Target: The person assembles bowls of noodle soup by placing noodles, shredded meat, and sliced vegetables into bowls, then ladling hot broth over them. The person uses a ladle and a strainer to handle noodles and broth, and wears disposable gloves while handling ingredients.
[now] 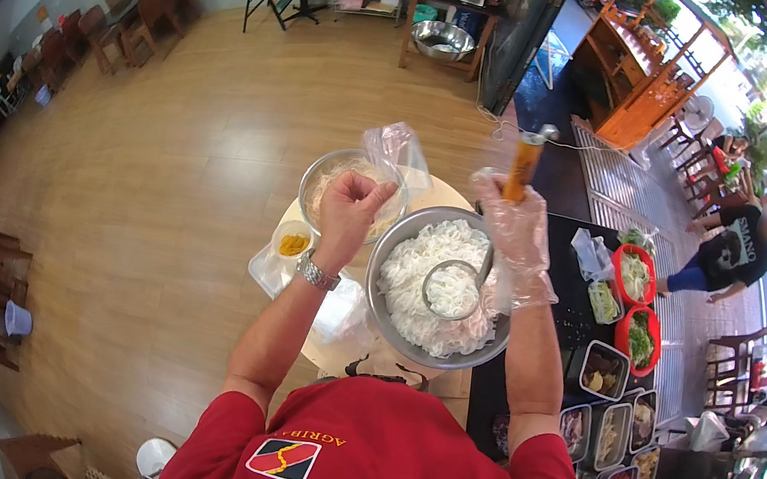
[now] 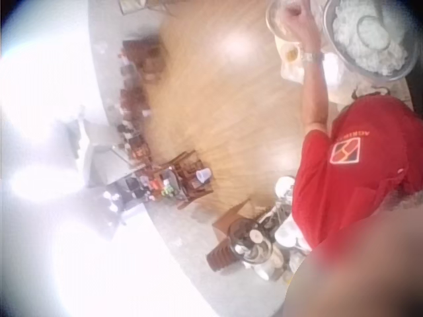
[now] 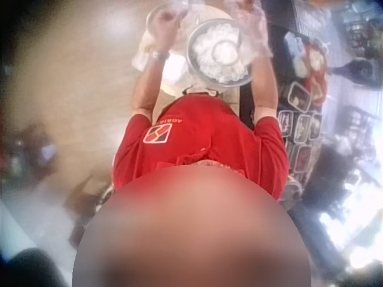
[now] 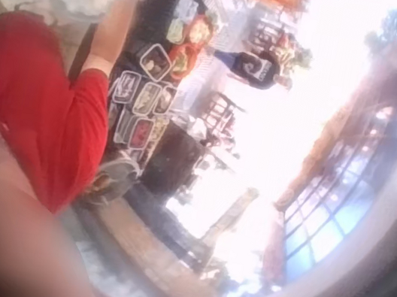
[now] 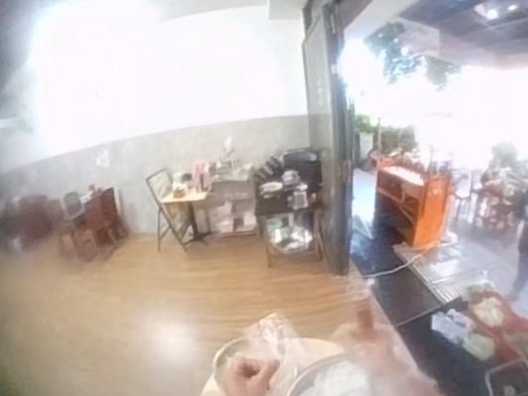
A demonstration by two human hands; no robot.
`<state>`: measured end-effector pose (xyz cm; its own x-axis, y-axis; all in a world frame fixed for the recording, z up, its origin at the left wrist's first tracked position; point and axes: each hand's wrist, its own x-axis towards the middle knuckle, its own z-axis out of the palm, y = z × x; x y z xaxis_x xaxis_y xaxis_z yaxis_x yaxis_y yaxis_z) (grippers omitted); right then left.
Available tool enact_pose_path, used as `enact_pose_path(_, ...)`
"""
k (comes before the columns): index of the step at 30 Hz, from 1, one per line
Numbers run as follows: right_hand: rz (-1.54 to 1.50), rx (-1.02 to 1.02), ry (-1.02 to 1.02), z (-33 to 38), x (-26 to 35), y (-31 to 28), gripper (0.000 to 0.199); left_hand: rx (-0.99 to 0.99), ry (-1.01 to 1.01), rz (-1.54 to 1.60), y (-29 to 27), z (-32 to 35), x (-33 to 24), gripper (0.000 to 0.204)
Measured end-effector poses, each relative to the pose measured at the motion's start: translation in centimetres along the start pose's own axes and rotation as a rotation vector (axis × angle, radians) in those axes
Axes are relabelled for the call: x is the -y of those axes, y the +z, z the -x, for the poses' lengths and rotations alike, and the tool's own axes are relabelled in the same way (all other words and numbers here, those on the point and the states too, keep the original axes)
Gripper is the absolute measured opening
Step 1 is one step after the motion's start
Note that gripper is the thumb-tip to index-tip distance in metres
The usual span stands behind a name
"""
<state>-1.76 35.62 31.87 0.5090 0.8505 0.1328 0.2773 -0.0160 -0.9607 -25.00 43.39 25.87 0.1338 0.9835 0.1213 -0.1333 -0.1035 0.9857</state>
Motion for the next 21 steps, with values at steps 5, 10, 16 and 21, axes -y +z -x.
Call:
enact_pose_path(5,-0.284,0.249,-0.158,0.0,-1.2,3.5,0.04,0.059,0.301,-0.362,3.1,1.4,1.0,0.029)
enact_pose_path(10,0.318,0.208,-0.153,0.7,0.8,3.5,0.042,0.224,0.357,-0.313,4.0,2.9,1.8,0.022)
enact_pose_path(16,0.261,0.282,-0.158,1.5,2.9,1.9,0.034,0.312,-0.243,0.35,2.8,2.0,0.3,0.017)
enact_pose_path(21,0.229,0.192,-0.25,1.8,2.1,2.1,0.028,0.118,-0.139,0.255,1.9,0.1,-1.4,0.02)
